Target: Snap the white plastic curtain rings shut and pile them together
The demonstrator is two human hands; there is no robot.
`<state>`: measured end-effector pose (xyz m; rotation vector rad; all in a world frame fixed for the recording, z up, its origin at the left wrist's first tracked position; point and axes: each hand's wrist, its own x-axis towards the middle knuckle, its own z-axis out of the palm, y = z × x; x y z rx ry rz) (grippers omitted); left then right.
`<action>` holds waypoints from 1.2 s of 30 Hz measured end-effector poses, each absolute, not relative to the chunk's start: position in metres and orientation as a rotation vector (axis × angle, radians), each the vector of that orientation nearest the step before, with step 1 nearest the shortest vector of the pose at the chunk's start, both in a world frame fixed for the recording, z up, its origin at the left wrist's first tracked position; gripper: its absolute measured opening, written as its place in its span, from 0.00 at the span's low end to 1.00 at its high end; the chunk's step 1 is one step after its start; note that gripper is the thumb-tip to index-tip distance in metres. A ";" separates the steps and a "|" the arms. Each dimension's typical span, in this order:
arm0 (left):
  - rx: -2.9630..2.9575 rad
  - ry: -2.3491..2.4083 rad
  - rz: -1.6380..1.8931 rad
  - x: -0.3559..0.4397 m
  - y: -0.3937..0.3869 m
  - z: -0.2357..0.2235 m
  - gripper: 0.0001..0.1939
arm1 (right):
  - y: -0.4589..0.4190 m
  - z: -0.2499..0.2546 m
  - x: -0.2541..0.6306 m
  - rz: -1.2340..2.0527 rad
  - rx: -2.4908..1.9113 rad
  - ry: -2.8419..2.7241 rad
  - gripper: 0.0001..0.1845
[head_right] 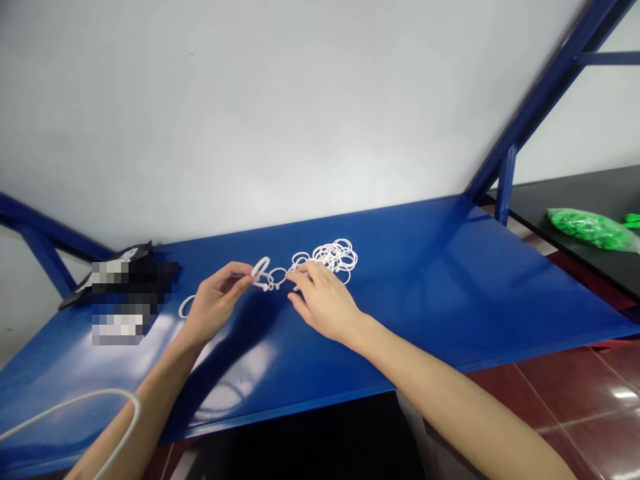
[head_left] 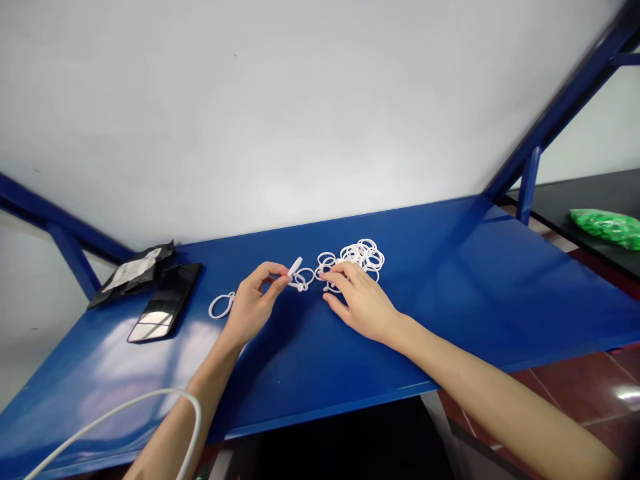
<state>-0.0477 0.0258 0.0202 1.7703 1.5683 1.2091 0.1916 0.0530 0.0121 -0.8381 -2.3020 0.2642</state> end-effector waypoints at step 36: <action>1.953 1.493 1.008 -0.024 0.012 0.026 0.11 | 0.053 0.016 0.192 0.932 -0.730 -2.069 0.06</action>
